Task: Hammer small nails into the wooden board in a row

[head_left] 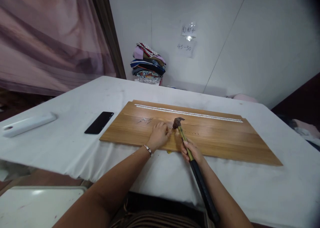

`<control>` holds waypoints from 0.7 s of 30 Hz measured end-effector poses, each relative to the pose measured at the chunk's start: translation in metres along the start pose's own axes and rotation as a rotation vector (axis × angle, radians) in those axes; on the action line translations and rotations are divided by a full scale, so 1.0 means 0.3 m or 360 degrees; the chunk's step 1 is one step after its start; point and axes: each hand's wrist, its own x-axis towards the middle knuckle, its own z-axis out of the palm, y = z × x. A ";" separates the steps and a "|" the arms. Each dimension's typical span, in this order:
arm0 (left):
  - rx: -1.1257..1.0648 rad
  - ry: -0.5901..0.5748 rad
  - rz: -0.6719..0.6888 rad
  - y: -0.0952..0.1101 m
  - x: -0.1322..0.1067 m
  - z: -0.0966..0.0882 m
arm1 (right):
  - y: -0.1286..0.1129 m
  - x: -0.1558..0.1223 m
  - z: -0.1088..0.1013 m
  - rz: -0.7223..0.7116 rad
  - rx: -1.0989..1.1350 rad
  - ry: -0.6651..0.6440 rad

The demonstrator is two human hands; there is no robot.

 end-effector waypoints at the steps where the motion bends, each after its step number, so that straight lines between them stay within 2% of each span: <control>1: 0.0003 0.0002 -0.0001 0.000 0.000 0.000 | -0.001 0.000 0.000 0.0001 -0.0003 -0.0001; 21: 0.0001 0.0016 0.0000 0.005 -0.003 -0.007 | 0.000 0.000 0.000 -0.0012 -0.0042 0.0012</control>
